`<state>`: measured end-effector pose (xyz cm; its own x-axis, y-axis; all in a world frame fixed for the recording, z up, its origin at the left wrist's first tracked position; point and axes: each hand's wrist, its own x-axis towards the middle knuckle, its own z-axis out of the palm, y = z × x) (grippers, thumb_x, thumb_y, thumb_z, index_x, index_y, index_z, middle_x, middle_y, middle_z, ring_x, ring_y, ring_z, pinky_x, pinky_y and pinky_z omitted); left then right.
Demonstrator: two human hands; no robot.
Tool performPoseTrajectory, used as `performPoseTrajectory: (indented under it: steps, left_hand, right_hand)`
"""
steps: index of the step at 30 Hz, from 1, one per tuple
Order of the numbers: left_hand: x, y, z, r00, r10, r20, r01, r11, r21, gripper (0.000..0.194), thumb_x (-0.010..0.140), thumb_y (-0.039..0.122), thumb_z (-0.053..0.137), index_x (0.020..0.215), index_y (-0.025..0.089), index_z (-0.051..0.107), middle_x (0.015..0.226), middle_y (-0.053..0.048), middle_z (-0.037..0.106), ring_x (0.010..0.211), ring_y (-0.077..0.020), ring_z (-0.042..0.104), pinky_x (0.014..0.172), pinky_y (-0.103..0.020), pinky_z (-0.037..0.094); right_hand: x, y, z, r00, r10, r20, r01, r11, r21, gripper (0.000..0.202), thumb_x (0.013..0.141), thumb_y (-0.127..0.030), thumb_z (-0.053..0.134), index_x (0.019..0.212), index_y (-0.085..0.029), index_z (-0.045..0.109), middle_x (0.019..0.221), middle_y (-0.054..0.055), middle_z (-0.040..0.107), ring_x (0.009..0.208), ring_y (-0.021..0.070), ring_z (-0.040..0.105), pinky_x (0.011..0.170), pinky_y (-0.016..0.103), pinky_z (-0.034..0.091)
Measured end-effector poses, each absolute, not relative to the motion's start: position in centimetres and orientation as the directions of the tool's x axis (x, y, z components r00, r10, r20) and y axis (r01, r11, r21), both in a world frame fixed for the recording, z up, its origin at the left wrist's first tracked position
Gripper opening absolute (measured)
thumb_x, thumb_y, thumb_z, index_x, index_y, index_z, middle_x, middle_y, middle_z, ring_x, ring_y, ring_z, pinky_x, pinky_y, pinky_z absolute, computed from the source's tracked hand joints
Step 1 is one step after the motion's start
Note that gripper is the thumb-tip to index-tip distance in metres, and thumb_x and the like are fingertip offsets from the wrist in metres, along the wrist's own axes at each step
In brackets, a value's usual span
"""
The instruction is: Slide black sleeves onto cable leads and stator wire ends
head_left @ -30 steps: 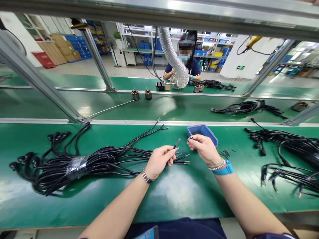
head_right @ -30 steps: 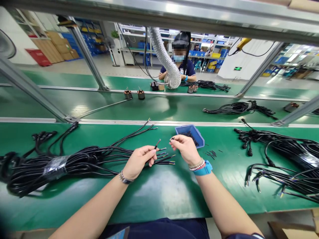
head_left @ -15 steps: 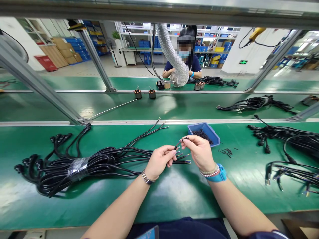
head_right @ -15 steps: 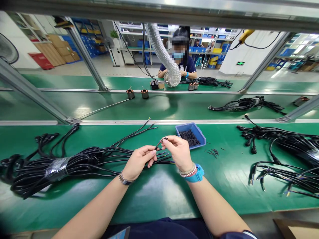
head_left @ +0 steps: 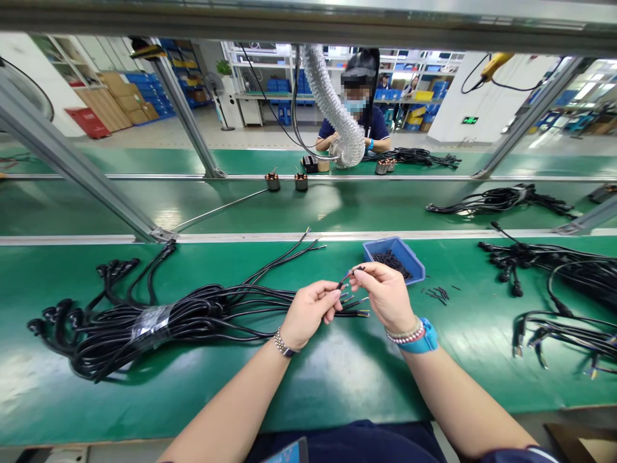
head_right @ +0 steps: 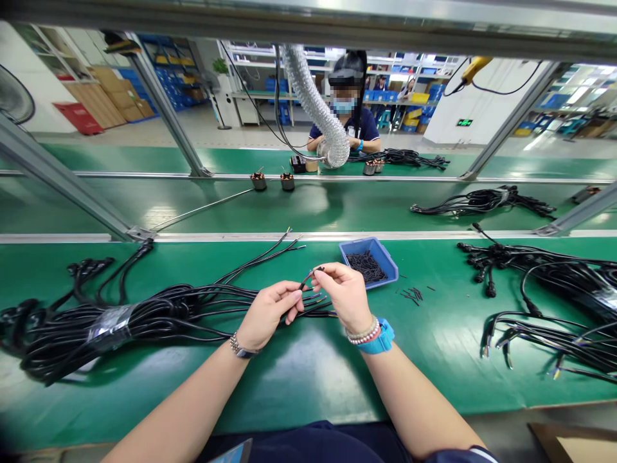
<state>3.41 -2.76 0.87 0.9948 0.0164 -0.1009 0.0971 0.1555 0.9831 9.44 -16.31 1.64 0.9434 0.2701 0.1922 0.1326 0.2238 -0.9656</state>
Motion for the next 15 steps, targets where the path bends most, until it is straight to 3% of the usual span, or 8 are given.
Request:
performPoseTrajectory:
  steps: [8,15]
  left_hand:
    - [3.4,-2.7,0.9,0.997,-0.009,-0.083,0.083,0.155,0.985,0.028,0.074,0.036,0.055,0.087,0.011,0.056,0.060,-0.001,0.056,0.042,-0.0050,0.043,0.040,-0.017,0.034]
    - [3.3,-3.0,0.5,0.996,0.079,-0.047,0.042,0.063,0.997,0.026,0.073,0.034,0.056,0.087,0.012,0.054,0.058,0.000,0.056,0.043,-0.0057,0.044,0.040,-0.017,0.034]
  right_hand:
    - [9.4,-16.2,1.7,0.946,0.296,0.129,0.047,0.269,-0.962,0.012,0.066,-0.026,0.064,0.071,-0.015,0.062,0.062,0.001,0.061,0.055,0.0111,0.057,0.053,0.024,0.046]
    - [8.3,-15.9,1.6,0.942,0.296,0.157,0.155,0.029,-0.987,0.009,0.066,-0.025,0.062,0.067,-0.017,0.063,0.062,0.000,0.061,0.052,0.0101,0.053,0.052,0.024,0.045]
